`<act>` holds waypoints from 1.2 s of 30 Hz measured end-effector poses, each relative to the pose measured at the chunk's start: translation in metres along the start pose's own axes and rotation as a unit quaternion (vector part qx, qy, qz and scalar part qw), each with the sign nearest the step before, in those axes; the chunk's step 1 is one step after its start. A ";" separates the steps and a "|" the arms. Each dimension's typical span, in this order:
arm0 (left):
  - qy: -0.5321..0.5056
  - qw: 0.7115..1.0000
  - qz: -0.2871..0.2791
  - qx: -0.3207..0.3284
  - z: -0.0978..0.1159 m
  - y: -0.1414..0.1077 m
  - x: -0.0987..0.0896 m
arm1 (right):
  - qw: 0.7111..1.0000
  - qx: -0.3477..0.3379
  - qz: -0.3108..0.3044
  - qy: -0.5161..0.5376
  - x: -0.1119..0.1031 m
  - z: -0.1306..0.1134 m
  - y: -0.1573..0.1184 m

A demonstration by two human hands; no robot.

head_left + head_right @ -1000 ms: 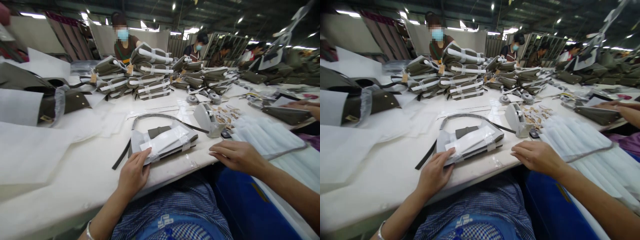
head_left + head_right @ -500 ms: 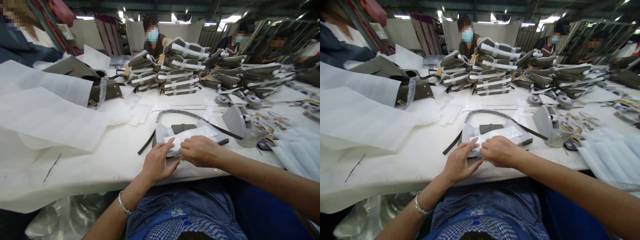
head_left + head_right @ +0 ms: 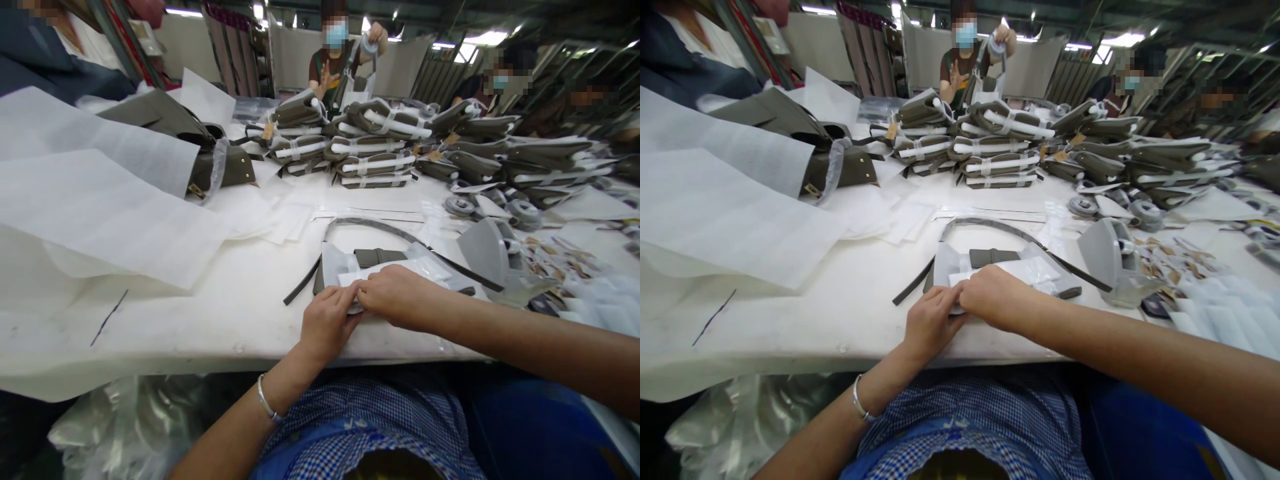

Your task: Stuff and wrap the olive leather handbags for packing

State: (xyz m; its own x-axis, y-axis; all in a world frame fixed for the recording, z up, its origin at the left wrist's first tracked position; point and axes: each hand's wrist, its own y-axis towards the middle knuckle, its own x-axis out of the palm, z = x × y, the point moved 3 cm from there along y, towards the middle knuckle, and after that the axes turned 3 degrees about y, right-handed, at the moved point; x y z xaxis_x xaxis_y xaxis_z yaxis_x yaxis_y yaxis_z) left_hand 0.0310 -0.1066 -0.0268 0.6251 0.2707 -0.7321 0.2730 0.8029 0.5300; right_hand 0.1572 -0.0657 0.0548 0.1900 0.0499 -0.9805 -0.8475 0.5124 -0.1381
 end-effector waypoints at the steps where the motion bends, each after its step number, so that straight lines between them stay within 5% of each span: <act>1: 0.000 1.000 0.006 -0.001 0.000 -0.001 0.001 | 1.000 0.008 0.008 0.026 0.002 0.003 0.002; 6: -0.015 1.000 0.019 -0.001 0.002 -0.003 0.003 | 0.993 0.064 -0.014 0.099 0.004 0.020 0.016; 12: -0.033 0.999 0.022 -0.012 0.002 -0.003 0.002 | 0.963 0.071 -0.259 0.025 -0.031 0.028 0.046; 16: -0.036 0.999 0.019 -0.018 0.002 -0.003 0.004 | 0.949 0.058 -0.310 0.021 -0.042 0.037 0.058; 29: -0.024 0.999 0.026 -0.011 0.002 -0.002 0.004 | 0.965 -0.029 -0.224 0.136 -0.004 0.066 0.079; 36: 0.012 1.000 0.027 -0.001 0.005 -0.003 0.006 | 0.931 -0.038 -0.135 0.336 0.026 0.097 0.079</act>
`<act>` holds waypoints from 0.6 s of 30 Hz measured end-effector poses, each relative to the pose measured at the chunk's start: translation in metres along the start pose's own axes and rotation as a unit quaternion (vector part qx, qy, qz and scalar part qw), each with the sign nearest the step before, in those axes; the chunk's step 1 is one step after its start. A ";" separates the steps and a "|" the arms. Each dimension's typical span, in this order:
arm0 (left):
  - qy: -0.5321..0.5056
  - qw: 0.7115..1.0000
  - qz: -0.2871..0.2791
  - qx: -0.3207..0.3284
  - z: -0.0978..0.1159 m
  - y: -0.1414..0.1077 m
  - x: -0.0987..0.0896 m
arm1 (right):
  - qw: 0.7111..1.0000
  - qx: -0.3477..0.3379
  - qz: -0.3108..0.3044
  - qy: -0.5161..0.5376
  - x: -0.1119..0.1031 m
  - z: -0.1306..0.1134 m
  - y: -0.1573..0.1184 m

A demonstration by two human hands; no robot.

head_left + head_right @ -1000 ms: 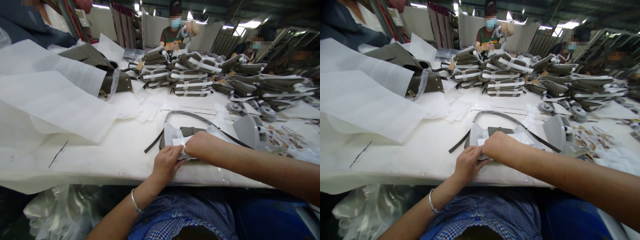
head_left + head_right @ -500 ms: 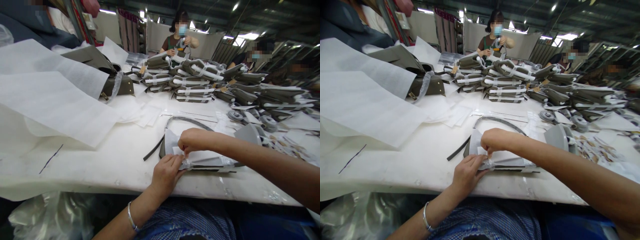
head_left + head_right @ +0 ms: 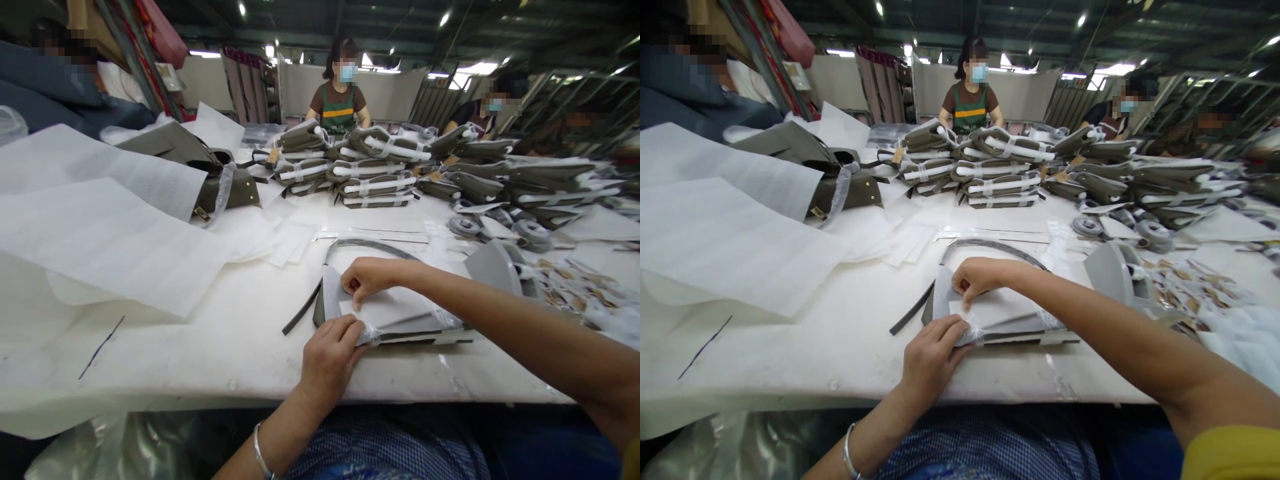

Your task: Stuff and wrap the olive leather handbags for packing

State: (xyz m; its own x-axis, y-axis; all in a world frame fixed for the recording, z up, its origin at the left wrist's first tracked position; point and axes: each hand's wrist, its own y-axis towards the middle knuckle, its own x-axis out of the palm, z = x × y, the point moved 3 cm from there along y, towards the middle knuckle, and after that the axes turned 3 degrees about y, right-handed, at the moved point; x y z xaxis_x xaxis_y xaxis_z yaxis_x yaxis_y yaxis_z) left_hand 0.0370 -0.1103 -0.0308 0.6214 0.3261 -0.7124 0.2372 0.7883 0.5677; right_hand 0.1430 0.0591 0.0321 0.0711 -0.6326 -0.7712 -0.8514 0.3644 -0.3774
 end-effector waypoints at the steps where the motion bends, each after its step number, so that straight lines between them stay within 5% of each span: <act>1: 0.003 1.000 0.000 0.001 0.000 0.000 0.000 | 0.999 0.002 0.031 0.013 -0.001 0.005 -0.001; 7: 0.007 1.000 -0.001 0.007 0.002 -0.001 0.000 | 0.964 0.064 0.257 0.036 0.002 0.021 -0.031; 13: 0.006 1.000 0.020 0.012 0.003 -0.002 -0.001 | 0.984 0.052 0.169 0.002 0.038 0.008 -0.053; 18: 0.035 0.999 0.005 0.013 0.004 0.001 -0.001 | 0.980 0.121 0.155 -0.004 0.035 0.019 -0.037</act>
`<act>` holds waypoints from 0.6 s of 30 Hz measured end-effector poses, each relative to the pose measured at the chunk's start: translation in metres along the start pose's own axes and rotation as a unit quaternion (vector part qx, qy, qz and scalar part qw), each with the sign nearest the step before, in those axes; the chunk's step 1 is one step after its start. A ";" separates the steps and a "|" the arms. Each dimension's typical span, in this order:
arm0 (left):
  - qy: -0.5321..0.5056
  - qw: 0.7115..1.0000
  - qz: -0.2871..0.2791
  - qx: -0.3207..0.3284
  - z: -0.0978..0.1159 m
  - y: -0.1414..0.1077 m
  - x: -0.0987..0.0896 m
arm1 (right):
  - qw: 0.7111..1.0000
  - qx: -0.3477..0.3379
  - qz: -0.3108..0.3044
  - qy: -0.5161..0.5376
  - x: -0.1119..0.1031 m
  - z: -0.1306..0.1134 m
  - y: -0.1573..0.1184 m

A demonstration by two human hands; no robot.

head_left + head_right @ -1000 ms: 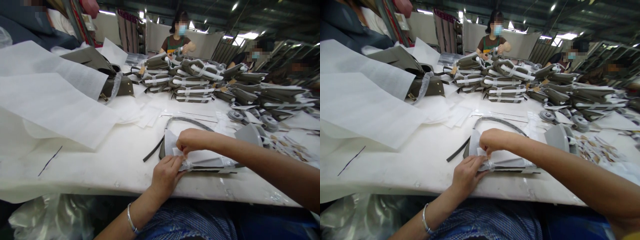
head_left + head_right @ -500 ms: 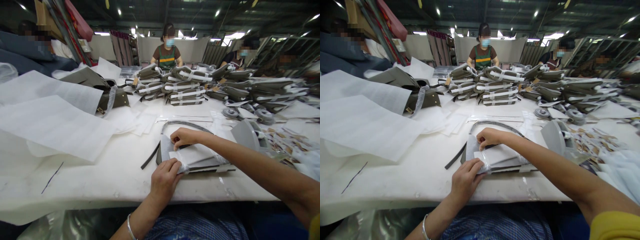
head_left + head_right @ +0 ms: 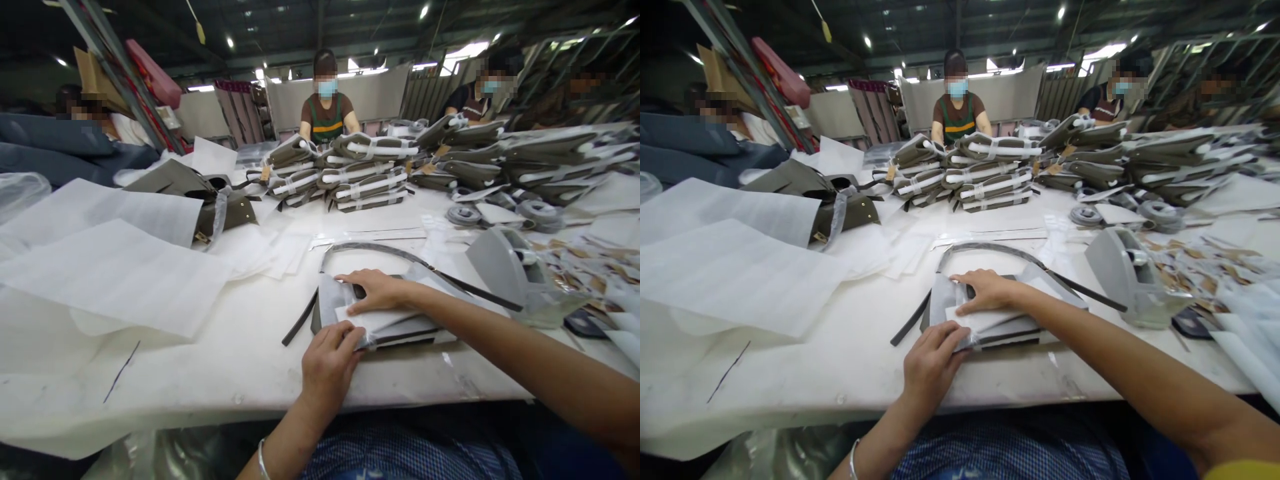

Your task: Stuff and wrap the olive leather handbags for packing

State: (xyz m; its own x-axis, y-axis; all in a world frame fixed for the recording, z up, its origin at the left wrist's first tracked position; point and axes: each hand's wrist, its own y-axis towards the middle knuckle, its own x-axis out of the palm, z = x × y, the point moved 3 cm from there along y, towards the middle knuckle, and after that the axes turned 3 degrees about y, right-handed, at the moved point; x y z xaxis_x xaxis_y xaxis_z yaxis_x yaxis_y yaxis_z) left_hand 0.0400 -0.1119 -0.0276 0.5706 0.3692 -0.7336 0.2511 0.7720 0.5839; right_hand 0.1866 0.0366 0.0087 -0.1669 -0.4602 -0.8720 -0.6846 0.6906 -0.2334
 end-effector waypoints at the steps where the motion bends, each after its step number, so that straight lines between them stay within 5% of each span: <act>1: 0.001 1.000 -0.004 -0.003 0.000 0.000 0.000 | 1.000 0.008 -0.005 0.003 0.000 0.002 0.005; 6: -0.011 0.999 -0.029 -0.029 -0.001 0.002 -0.004 | 0.994 0.006 0.076 0.076 -0.004 0.006 0.009; 10: -0.020 0.998 -0.046 -0.049 -0.003 0.003 -0.006 | 0.975 -0.032 0.191 0.112 -0.007 -0.007 -0.021; 14: -0.030 0.996 -0.053 -0.057 -0.005 0.003 -0.005 | 0.976 -0.109 0.185 0.047 0.009 -0.036 -0.067; 18: -0.028 0.997 -0.052 -0.053 -0.006 0.000 -0.005 | 0.969 -0.114 0.212 -0.058 0.038 -0.051 -0.088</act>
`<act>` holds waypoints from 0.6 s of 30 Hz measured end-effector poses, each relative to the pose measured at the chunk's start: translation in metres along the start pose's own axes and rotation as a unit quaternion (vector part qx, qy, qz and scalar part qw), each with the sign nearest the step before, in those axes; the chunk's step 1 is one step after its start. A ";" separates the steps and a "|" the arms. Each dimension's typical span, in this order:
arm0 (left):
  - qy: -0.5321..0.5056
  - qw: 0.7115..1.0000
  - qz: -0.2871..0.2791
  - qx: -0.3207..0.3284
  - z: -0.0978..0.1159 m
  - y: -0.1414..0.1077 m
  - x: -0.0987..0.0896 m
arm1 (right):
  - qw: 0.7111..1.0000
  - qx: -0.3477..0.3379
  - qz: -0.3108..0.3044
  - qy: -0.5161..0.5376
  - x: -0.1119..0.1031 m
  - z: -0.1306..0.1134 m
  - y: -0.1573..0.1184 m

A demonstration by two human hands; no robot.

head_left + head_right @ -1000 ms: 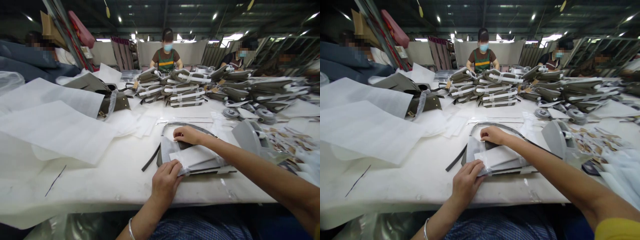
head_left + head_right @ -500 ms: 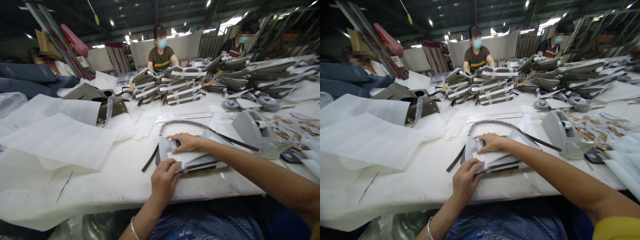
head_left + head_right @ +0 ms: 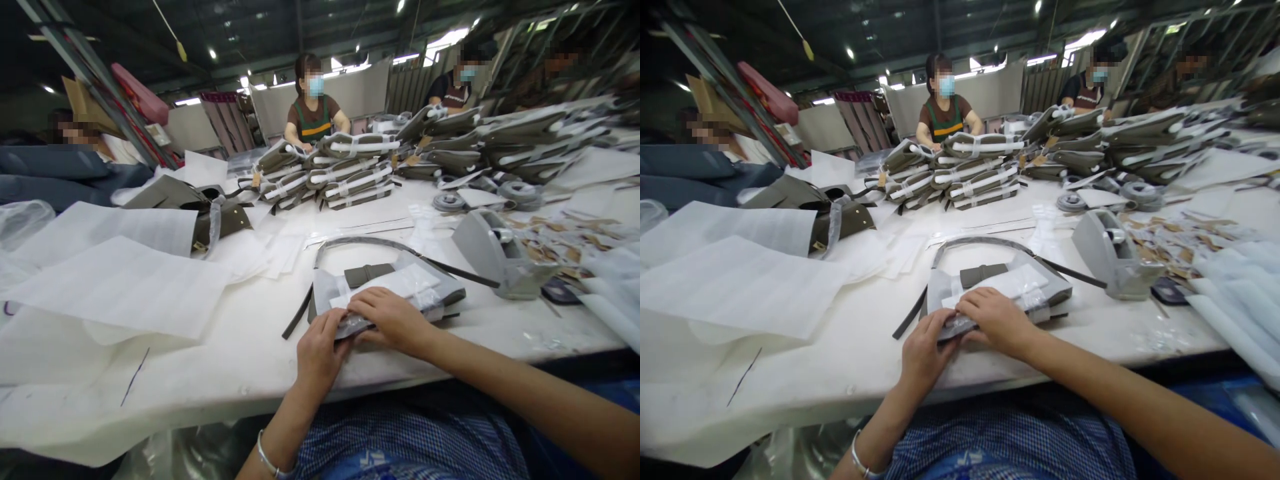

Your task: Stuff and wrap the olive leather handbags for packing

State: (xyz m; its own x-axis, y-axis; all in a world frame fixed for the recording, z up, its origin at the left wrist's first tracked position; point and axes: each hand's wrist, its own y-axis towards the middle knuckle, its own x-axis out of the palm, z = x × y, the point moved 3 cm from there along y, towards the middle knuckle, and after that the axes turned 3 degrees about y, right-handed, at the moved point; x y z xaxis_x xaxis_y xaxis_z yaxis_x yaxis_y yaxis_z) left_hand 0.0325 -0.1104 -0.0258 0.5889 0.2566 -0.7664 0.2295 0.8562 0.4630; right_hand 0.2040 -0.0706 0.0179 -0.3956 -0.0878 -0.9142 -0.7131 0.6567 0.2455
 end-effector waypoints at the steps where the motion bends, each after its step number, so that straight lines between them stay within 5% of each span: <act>1: 0.001 1.000 0.003 0.002 0.000 0.000 0.000 | 1.000 0.006 0.012 -0.014 0.005 -0.002 -0.003; 9: 0.012 0.999 0.043 0.018 -0.002 -0.003 0.003 | 0.999 0.019 0.033 0.015 0.022 0.000 -0.006; 15: -0.018 0.997 0.004 0.072 -0.001 -0.005 -0.009 | 0.995 -0.024 -0.019 0.100 -0.012 0.004 -0.022; 18: -0.104 0.993 -0.023 0.056 -0.013 0.005 -0.029 | 0.995 0.056 0.048 0.065 -0.036 0.022 -0.048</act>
State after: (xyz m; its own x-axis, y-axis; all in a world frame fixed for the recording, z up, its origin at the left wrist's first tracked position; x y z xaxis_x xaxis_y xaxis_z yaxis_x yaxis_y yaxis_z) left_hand 0.0066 -0.1075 -0.0072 0.7204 0.1109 -0.6847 0.3378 0.8061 0.4859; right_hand 0.2651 -0.0818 0.0318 -0.5364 -0.1120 -0.8365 -0.6013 0.7462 0.2857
